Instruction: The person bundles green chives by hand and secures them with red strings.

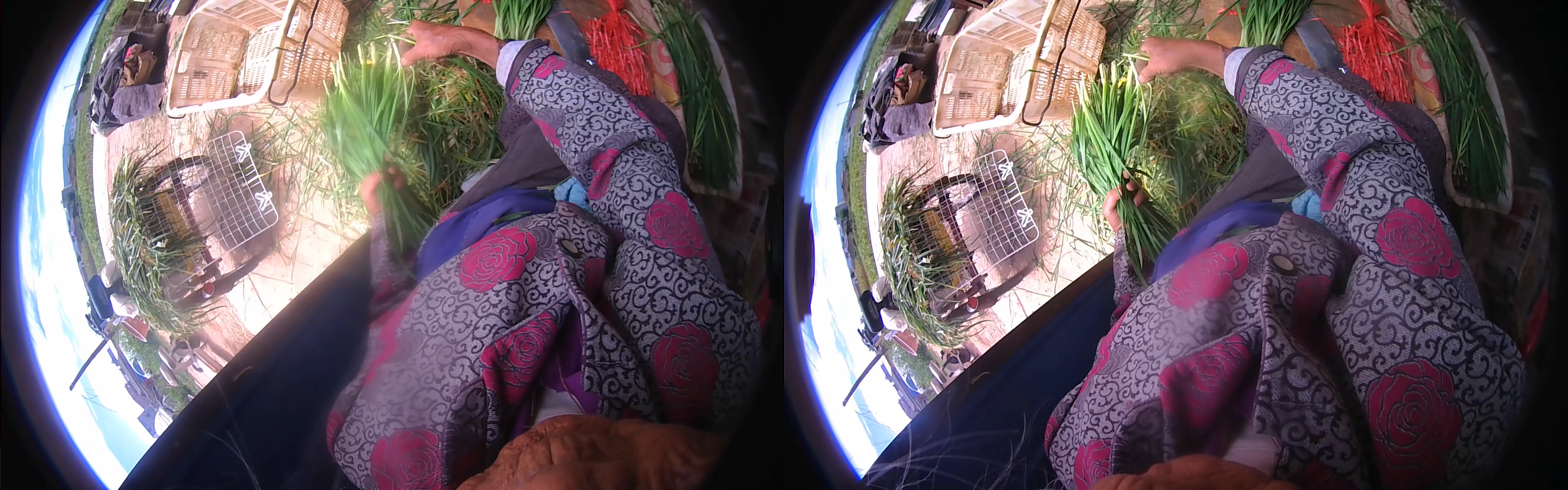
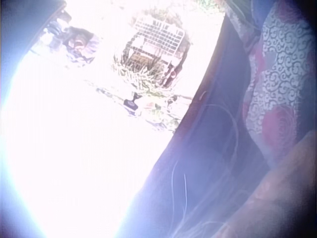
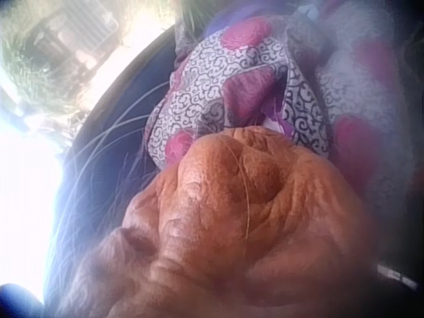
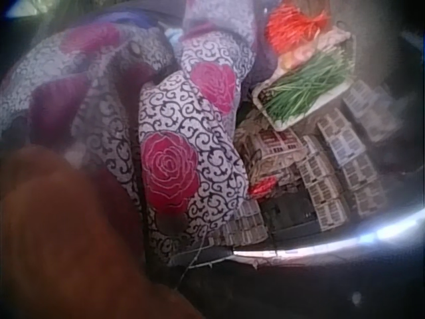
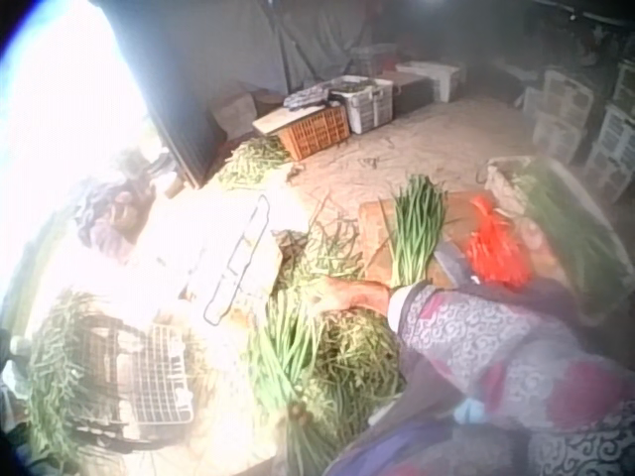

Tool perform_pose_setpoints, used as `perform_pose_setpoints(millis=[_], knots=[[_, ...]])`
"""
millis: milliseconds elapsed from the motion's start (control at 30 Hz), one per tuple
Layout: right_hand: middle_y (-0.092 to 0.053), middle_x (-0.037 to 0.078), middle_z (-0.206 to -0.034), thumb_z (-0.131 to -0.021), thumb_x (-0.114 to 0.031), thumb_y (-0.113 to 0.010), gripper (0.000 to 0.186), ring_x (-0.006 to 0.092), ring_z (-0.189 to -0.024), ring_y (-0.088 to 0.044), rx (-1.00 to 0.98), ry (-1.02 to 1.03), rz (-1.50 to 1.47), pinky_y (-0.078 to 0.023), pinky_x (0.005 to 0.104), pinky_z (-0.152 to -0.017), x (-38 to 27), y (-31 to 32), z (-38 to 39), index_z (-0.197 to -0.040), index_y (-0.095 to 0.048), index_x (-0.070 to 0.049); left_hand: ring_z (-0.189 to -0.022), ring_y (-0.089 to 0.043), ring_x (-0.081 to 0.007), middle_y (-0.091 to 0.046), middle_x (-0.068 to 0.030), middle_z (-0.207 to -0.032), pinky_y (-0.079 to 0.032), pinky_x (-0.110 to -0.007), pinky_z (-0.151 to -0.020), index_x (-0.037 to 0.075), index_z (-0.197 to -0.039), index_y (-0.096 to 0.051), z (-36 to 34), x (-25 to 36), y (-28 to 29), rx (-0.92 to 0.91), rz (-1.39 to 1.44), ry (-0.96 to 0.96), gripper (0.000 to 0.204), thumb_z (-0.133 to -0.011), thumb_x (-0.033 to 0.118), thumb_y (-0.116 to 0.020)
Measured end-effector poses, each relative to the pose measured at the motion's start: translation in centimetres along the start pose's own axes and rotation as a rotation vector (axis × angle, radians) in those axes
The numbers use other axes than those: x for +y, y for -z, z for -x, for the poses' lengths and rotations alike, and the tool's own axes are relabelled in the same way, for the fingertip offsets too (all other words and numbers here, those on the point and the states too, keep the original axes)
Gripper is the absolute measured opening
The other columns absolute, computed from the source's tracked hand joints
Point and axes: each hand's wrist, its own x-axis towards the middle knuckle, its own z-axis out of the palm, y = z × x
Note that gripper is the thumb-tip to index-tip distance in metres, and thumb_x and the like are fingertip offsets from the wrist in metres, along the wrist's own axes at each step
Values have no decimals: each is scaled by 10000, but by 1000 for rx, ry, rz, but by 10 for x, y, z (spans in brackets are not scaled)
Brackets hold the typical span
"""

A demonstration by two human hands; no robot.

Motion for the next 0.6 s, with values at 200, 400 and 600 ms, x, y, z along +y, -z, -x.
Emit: perform_pose_setpoints(millis=[200, 400, 600], knots=[[-623, 148, -776, -817, -171, -692, 351, 261, -715, -642, 514, 219, 391, -486, 389, -624, 110, 70, -20, -1065, -587, 54, -639, -489, -181, -597, -91, -880, -435, -287, -510, -17, -1213, -542, -8, -1, -7, -53, 40, 70, 359, -910, 176, -559], [-594, 111, -706, -798, -332, -748, 512, 221, -583, -590, 428, 29, -72, -491, 396, -531, 16, -12, -14, -1020, -587, 100, -648, -494, -181, -591, -98, -893, -440, -274, -540, -52, -1219, -528, 11, 5, 0, 89, -6, -33, 416, -882, 179, -604], [-410, 2, -597, -872, -408, -687, 430, 114, -471, -379, 148, -54, -409, -429, 348, -503, 7, -27, 0, -863, -547, -2, -648, -513, -178, -606, -139, -923, -441, -279, -549, -78, -1162, -531, 4, -9, -45, 335, -276, -6, 398, -856, 150, -648]])
